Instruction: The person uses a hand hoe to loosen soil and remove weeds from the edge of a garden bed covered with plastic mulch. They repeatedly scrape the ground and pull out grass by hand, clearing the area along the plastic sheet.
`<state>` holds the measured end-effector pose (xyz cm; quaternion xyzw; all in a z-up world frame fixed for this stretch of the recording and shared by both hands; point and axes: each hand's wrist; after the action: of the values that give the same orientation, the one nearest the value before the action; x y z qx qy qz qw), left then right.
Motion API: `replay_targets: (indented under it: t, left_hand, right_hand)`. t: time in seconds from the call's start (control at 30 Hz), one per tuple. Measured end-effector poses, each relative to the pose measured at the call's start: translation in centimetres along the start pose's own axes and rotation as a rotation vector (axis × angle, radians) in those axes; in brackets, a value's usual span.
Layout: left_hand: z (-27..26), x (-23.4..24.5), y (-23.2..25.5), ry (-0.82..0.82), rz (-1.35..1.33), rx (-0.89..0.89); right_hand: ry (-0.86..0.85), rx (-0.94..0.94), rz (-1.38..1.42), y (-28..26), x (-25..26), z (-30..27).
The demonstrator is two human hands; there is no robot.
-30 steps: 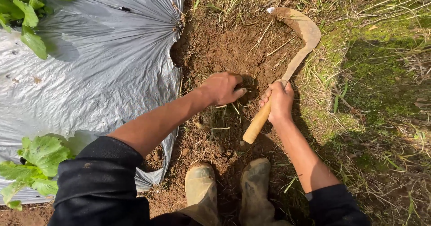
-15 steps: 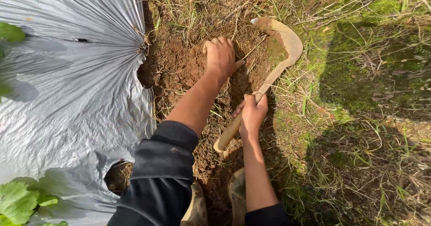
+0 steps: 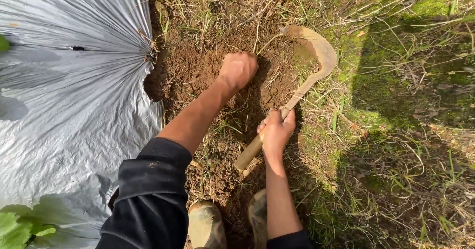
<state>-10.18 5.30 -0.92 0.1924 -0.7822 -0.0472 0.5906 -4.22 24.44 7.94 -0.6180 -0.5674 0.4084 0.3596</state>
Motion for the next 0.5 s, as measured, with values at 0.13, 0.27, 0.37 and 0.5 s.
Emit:
replay_targets:
  t: [0.13, 0.27, 0.37, 0.5]
  left_hand:
    - [-1.5, 2.6, 0.5, 0.089, 0.322, -0.107]
    - [-1.4, 2.1, 1.7, 0.357, -0.159, -0.030]
    - [-1.9, 2.8, 2.8, 0.337, -0.509, 0.110]
    - [-4.2, 1.3, 2.1, 0.318, -0.764, 0.142]
  right_hand:
    - [0.001, 0.008, 0.022, 0.4, 0.2, -0.4]
    - [0.001, 0.002, -0.004, 2.1, 0.5, -0.5]
    - [0.006, -0.048, 0.033, 2.1, 0.3, -1.3]
    - [-0.058, -0.129, -0.042, 3.4, 1.5, -2.2]
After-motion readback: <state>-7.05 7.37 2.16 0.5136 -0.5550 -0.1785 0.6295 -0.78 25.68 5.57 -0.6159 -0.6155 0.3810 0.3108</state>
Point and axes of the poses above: each hand's wrist, its own z-axis towards the middle knuckle, its own x-axis out of the back of the hand, y = z × x, and after that the axes turned 13 degrees about z, right-handed
